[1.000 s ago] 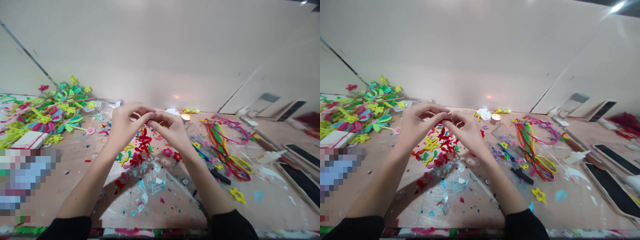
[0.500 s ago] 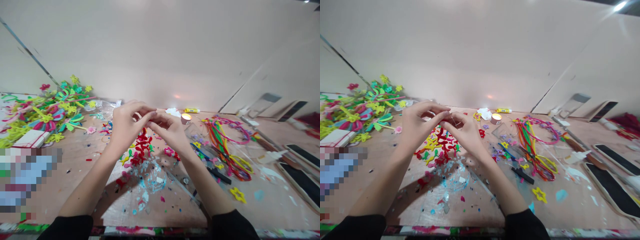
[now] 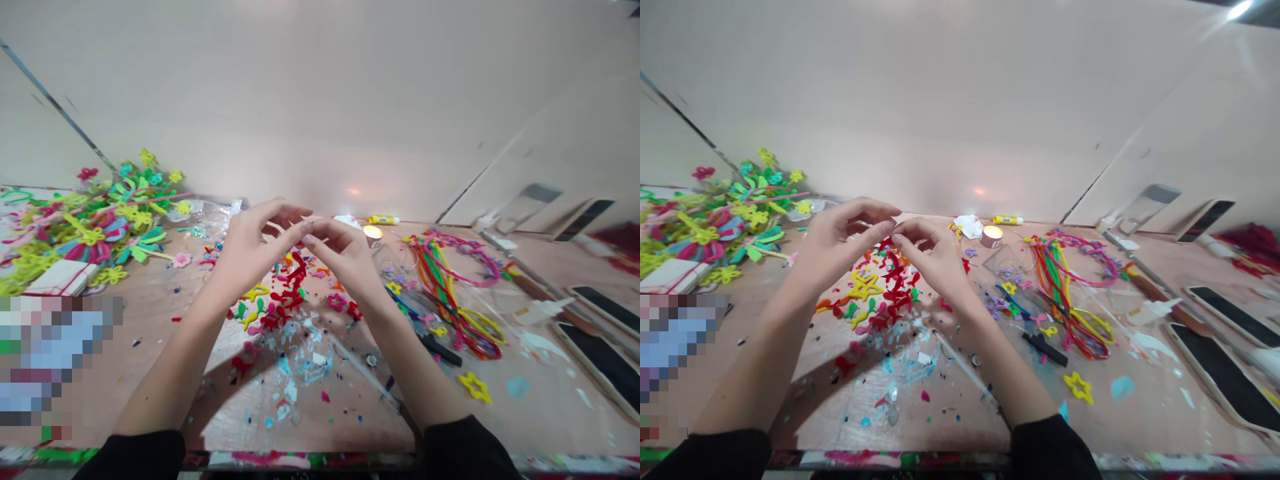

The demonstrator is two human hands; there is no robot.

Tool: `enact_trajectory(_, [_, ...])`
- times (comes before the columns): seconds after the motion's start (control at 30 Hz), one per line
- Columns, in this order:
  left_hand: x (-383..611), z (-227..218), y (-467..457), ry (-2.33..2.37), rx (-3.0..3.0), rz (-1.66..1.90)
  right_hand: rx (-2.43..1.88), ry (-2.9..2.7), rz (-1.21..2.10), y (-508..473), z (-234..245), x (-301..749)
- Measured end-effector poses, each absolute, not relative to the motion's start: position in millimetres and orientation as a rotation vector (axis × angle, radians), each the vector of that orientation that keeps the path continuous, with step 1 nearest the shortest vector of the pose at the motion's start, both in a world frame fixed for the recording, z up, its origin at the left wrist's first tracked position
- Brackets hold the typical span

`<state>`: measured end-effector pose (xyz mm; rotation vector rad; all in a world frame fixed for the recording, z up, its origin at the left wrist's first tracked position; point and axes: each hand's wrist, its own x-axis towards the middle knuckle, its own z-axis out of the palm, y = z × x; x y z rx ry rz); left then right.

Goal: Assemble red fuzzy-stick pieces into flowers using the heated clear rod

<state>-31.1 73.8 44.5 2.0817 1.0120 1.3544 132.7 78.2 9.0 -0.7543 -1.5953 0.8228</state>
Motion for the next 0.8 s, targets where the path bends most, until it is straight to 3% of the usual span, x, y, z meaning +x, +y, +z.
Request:
enact_trajectory(0.2, [-39,40,83,0.960,1.921,1.166,-0.760,-1.531,0.854,78,11,136])
enact_trajectory(0.8, [-38,34,87,0.948,1.994,1.209,-0.829,-1.604,0.585,75,14,136])
